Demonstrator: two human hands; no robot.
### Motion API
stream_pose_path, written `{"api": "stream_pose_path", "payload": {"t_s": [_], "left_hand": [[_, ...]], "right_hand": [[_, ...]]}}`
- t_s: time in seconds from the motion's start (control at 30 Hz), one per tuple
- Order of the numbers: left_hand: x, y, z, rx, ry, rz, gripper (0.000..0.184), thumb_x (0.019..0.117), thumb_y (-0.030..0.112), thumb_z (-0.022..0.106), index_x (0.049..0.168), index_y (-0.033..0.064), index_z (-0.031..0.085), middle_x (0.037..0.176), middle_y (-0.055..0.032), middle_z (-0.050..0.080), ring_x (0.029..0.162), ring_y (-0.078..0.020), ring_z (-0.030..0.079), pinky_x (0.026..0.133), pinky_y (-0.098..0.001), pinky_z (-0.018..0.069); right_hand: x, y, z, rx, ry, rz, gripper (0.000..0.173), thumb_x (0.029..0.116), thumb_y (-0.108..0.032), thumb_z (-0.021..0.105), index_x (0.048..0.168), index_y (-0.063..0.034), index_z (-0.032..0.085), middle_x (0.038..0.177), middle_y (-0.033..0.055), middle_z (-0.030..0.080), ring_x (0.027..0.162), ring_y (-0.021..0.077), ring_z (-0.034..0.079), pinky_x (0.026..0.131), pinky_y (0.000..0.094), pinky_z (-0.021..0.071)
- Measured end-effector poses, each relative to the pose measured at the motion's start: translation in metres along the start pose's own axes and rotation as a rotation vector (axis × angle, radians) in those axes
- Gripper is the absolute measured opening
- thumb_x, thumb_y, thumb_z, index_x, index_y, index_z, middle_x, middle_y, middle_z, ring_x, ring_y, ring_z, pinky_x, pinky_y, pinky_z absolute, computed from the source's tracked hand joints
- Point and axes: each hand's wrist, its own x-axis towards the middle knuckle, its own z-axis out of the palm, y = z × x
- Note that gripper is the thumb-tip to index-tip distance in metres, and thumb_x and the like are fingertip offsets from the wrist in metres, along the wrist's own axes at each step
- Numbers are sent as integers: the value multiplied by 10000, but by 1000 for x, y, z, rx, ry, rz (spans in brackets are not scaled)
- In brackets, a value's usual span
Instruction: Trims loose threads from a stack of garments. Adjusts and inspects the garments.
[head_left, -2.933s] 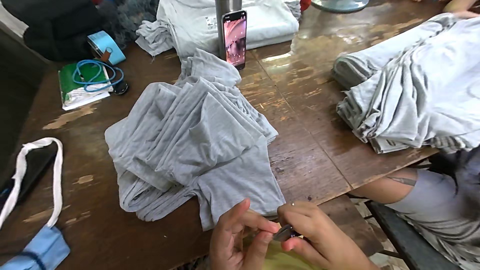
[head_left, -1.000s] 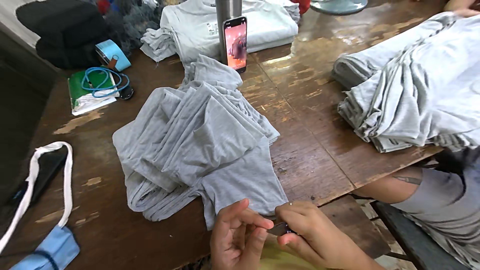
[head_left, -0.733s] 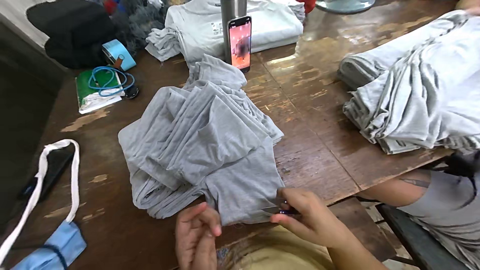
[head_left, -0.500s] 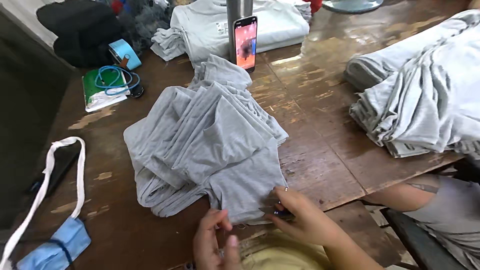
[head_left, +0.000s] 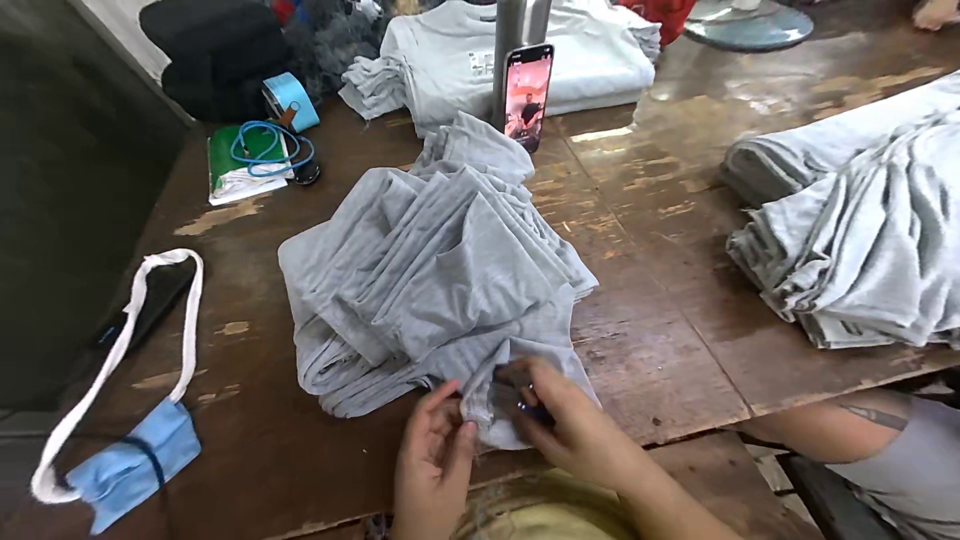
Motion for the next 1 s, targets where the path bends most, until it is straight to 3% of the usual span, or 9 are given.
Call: {"api": "stream_pose_path", "payload": {"t_s": [0.13, 0.2, 0.3, 0.4, 0.53, 0.63, 0.77, 0.9, 1.0], "left_hand": [[-3, -1, -3, -372, 49, -124, 489, 959, 8, 623, 1407, 54, 432, 1136, 1, 732, 1030, -110, 708, 926, -312, 583], [-6, -3, -3, -405, 47, -113, 463, 965, 65, 650, 1393, 95, 477, 1156, -1, 730, 1052, -114, 704, 947, -315, 576], [-8, -5, -3, -412, 27, -92, 432, 974, 127, 657, 1384, 139, 517, 1186, 2, 724, 1082, -115, 695, 963, -316, 566], [-9, -2, -5, -378, 5, -86, 423, 986, 151, 642, 1392, 140, 522, 1196, 15, 719, 1087, -98, 684, 964, -298, 557], [-7, 8, -21, -74, -84, -40, 410, 994, 196, 639, 1374, 77, 545, 1175, 14, 715, 1051, -84, 688, 911, -270, 581], [-3, 10, -36, 150, -134, 35, 399, 1009, 246, 631, 1376, 101, 571, 1164, 11, 720, 1061, -75, 679, 917, -255, 571], [1, 16, -42, 204, -103, 73, 395, 1005, 253, 634, 1377, 136, 570, 1148, 36, 734, 1063, -70, 676, 899, -233, 556], [3, 20, -37, -197, -8, 39, 338, 970, 322, 688, 1300, 288, 623, 931, 147, 648, 815, 21, 602, 742, -155, 510], [5, 20, -31, -635, -14, 6, 288, 936, 207, 713, 1215, 260, 669, 894, 105, 652, 781, -4, 604, 721, -176, 505]], "right_hand": [[-10, 5, 3, 91, 7, -38, 284, 973, -209, 653, 1165, -9, 589, 1093, 107, 670, 886, 88, 613, 810, 220, 532], [-9, 2, 4, 131, 53, -93, 313, 980, -245, 672, 1159, -16, 558, 1151, 114, 663, 965, 81, 623, 850, 205, 531], [-2, -7, 10, 166, 88, -174, 306, 989, -263, 679, 1094, -32, 509, 1268, 148, 638, 1120, 138, 645, 931, 256, 550], [4, -10, 22, 161, 129, -198, 248, 976, -203, 668, 1131, -29, 581, 1194, 118, 686, 1037, 133, 659, 911, 265, 549], [4, -6, 28, 224, 158, -166, 124, 939, -125, 653, 991, -59, 561, 965, 73, 678, 866, 111, 635, 787, 245, 537], [-2, -6, 24, 293, 95, -156, 131, 952, -145, 629, 980, -57, 535, 935, 87, 647, 837, 117, 625, 753, 251, 535], [-6, -7, 20, 336, 55, -155, 130, 953, -141, 613, 996, -51, 530, 910, 86, 621, 807, 106, 603, 724, 233, 517], [-8, -8, 18, 379, 32, -135, 143, 959, -146, 614, 1011, -44, 528, 884, 83, 604, 780, 100, 591, 702, 227, 511], [-12, -9, 17, 417, -10, -115, 172, 974, -180, 615, 1020, -40, 526, 874, 76, 596, 746, 80, 578, 651, 205, 500]]}}
